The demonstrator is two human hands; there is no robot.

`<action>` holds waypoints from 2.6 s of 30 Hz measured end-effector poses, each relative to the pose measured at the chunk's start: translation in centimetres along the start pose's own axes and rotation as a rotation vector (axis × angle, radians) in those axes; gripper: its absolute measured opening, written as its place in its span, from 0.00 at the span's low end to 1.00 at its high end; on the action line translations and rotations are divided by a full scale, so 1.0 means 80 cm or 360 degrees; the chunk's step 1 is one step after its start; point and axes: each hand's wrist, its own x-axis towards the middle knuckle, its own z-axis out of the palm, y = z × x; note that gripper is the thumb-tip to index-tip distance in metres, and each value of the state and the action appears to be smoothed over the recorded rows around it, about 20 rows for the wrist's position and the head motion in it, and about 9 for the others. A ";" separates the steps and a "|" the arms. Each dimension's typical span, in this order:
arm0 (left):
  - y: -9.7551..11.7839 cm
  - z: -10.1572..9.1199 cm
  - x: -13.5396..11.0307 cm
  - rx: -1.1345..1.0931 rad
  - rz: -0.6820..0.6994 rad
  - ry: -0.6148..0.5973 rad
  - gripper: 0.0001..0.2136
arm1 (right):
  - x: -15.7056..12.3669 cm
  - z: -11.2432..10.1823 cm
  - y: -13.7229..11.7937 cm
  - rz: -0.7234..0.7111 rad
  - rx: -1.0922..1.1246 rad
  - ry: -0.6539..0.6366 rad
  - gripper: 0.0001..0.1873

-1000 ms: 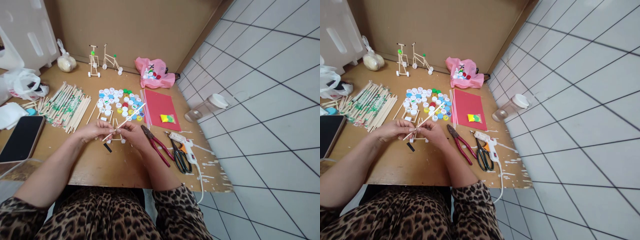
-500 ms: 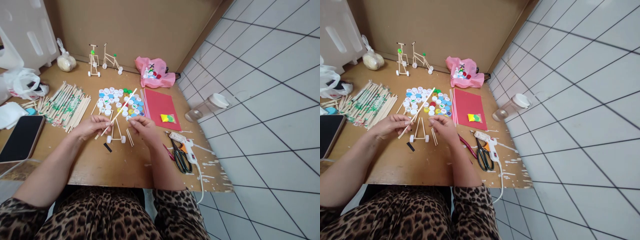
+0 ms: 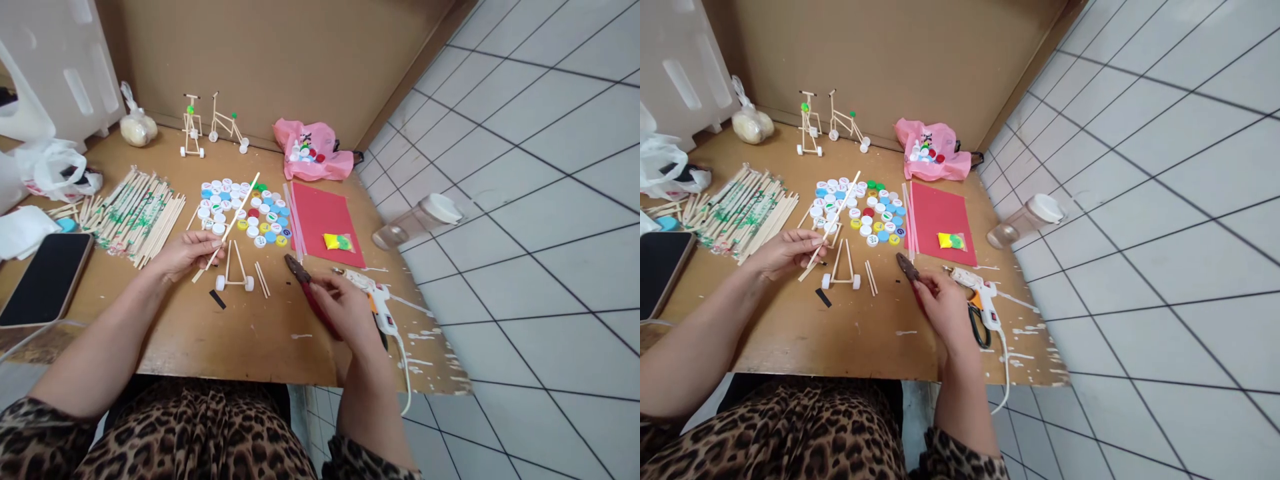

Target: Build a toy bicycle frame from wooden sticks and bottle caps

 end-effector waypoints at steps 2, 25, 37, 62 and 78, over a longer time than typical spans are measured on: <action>-0.001 0.000 0.001 0.0002 -0.0014 0.0006 0.13 | -0.015 0.004 0.017 -0.0051 -0.0342 0.0017 0.13; -0.004 -0.002 0.003 -0.0014 0.0036 -0.0055 0.12 | -0.020 0.009 -0.033 0.0177 -0.1508 -0.0529 0.32; -0.005 -0.001 0.003 0.0013 0.0036 -0.0058 0.14 | -0.013 -0.007 -0.019 0.0364 -0.1100 -0.0444 0.26; 0.003 0.004 -0.004 0.0058 0.0011 -0.0070 0.11 | -0.037 -0.003 -0.024 0.0043 0.0523 -0.0112 0.54; 0.012 0.001 -0.011 0.0104 0.0252 0.0094 0.15 | -0.052 -0.043 -0.027 -0.0288 0.0059 -0.0253 0.30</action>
